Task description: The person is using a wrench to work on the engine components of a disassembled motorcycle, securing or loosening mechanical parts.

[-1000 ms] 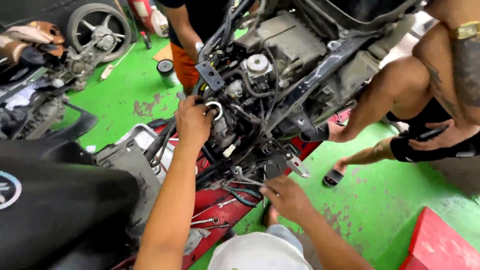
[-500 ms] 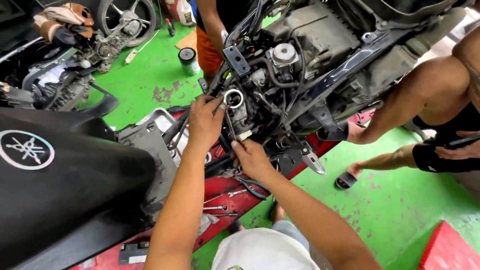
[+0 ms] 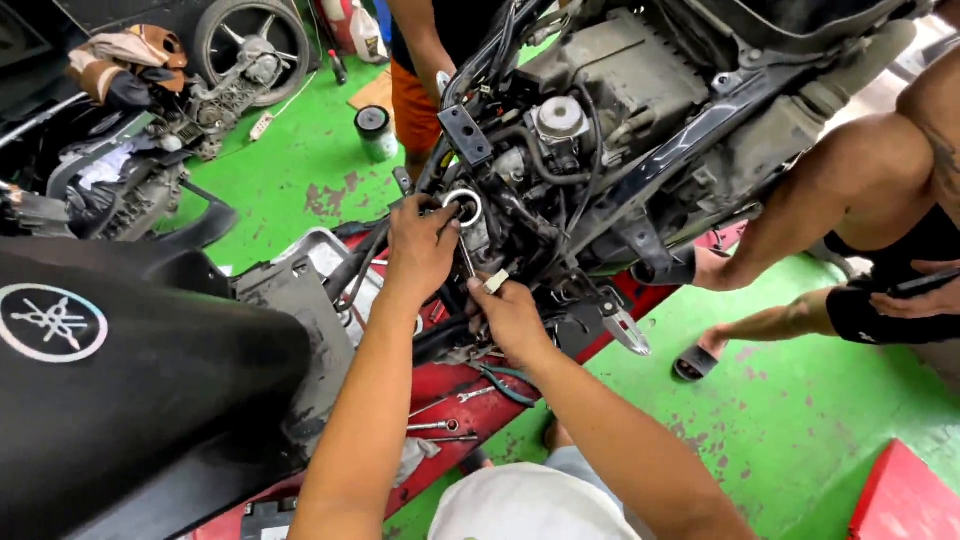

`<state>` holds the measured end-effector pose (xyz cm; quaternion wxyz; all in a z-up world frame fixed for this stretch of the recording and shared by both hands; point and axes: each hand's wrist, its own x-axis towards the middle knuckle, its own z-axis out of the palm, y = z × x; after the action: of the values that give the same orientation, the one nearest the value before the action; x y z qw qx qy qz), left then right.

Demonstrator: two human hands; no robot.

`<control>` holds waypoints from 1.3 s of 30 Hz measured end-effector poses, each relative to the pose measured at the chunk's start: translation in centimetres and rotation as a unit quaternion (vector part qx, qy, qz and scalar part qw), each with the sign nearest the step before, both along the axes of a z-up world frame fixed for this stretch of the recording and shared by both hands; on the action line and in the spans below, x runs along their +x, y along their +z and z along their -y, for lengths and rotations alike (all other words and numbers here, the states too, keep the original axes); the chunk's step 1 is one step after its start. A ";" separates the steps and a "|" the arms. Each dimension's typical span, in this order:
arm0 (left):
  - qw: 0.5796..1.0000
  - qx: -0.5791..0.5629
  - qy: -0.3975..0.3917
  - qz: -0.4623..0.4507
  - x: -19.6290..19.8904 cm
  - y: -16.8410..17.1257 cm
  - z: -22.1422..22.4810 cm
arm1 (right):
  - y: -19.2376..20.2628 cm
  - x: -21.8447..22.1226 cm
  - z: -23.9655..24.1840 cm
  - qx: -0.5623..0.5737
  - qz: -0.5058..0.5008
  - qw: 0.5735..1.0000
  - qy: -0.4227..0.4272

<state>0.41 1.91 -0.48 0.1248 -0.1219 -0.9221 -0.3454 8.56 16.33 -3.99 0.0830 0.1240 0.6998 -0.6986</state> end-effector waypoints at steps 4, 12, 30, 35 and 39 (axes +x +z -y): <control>1.000 -0.012 0.005 -0.002 0.1 0.2 -0.3 | 0.9 0.0 -0.5 -0.137 0.024 0.990 -0.035; 0.999 -0.031 0.014 -0.005 0.7 1.6 -0.7 | 2.4 -0.1 -0.8 -0.457 0.189 0.869 -0.018; 0.995 -0.054 0.083 -0.017 0.1 -1.3 -1.7 | 9.1 -0.6 -2.8 -0.386 0.276 0.879 0.043; 0.994 -0.039 0.100 -0.016 0.1 -1.6 -2.2 | 10.1 -0.9 -3.2 -0.374 0.279 0.883 0.054; 0.994 -0.030 0.106 -0.016 0.7 -0.8 -2.5 | 10.6 -1.1 -3.6 -0.371 0.276 0.885 0.056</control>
<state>1.15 4.36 -1.26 0.1720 -0.0328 -0.9376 -0.3004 7.48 19.96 6.63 0.3514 0.2323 0.3438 -0.8393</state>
